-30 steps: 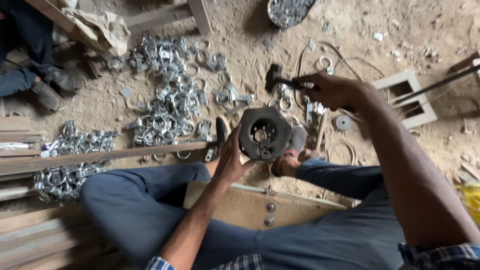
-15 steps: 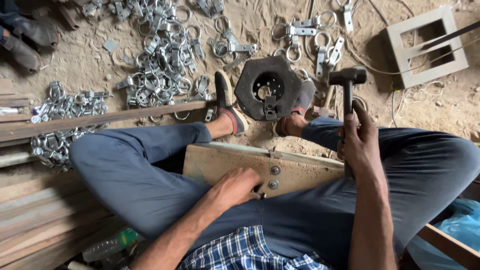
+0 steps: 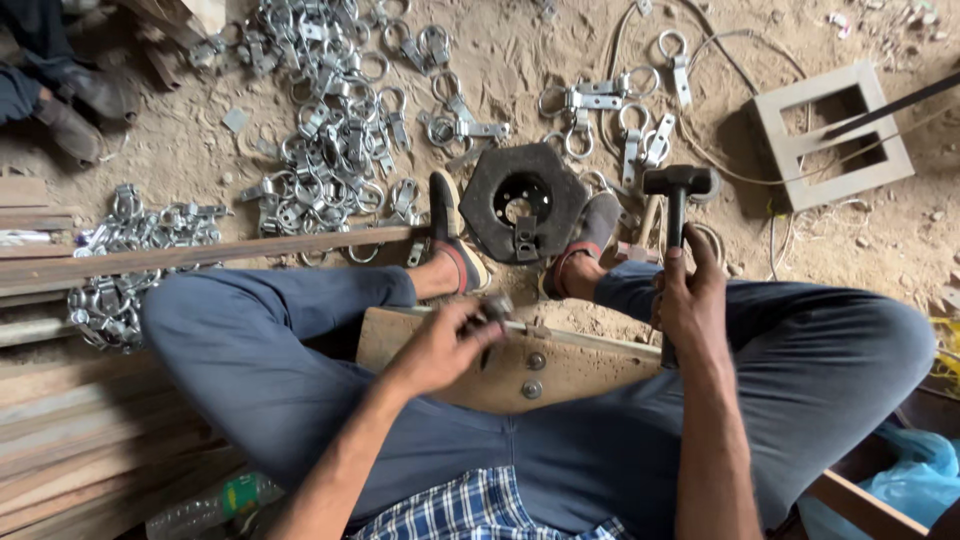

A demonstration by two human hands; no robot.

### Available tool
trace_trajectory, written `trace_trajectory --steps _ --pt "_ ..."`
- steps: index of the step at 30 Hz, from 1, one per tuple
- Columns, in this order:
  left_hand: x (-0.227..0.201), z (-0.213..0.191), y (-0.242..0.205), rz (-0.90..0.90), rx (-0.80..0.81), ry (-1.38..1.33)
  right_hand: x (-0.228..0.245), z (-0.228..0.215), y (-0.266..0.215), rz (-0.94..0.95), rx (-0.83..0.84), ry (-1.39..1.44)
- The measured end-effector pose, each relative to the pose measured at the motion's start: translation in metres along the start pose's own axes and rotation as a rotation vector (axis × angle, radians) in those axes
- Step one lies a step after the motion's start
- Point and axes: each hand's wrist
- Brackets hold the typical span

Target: The person sits cross-legged on the floor and repeatedly hammers a metal part held in a dark mold. They adjust the part's position with their left hand while striking it with a hammer in their right hand. Piles of similar metal parts are scattered on the floor around them.

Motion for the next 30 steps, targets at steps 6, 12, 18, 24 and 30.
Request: trace_trajectory --steps 6,12,18,24,30 --pt "-0.014 -0.032 0.066 0.292 -0.269 -0.274 -0.012 0.005 0.011 0.004 -0.007 -0.093" --pt "-0.012 -0.023 0.101 0.36 -0.188 -0.182 -0.022 0.004 0.009 0.114 -0.028 -0.075" --pt "-0.002 -0.019 0.102 0.449 -0.173 -0.013 0.001 -0.001 -0.007 0.099 -0.066 0.052" --pt "-0.01 -0.021 0.107 0.496 -0.11 -0.063 0.059 -0.001 -0.047 0.009 -0.096 0.046" --pt "-0.004 -0.017 0.112 0.459 -0.041 -0.078 0.086 -0.005 -0.07 -0.051 -0.014 0.099"
Point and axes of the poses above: each hand's wrist, its own y-axis towards the middle knuckle, its own z-axis out of the palm, x = y × z, and after that the axes turned 2 degrees about y, right-handed
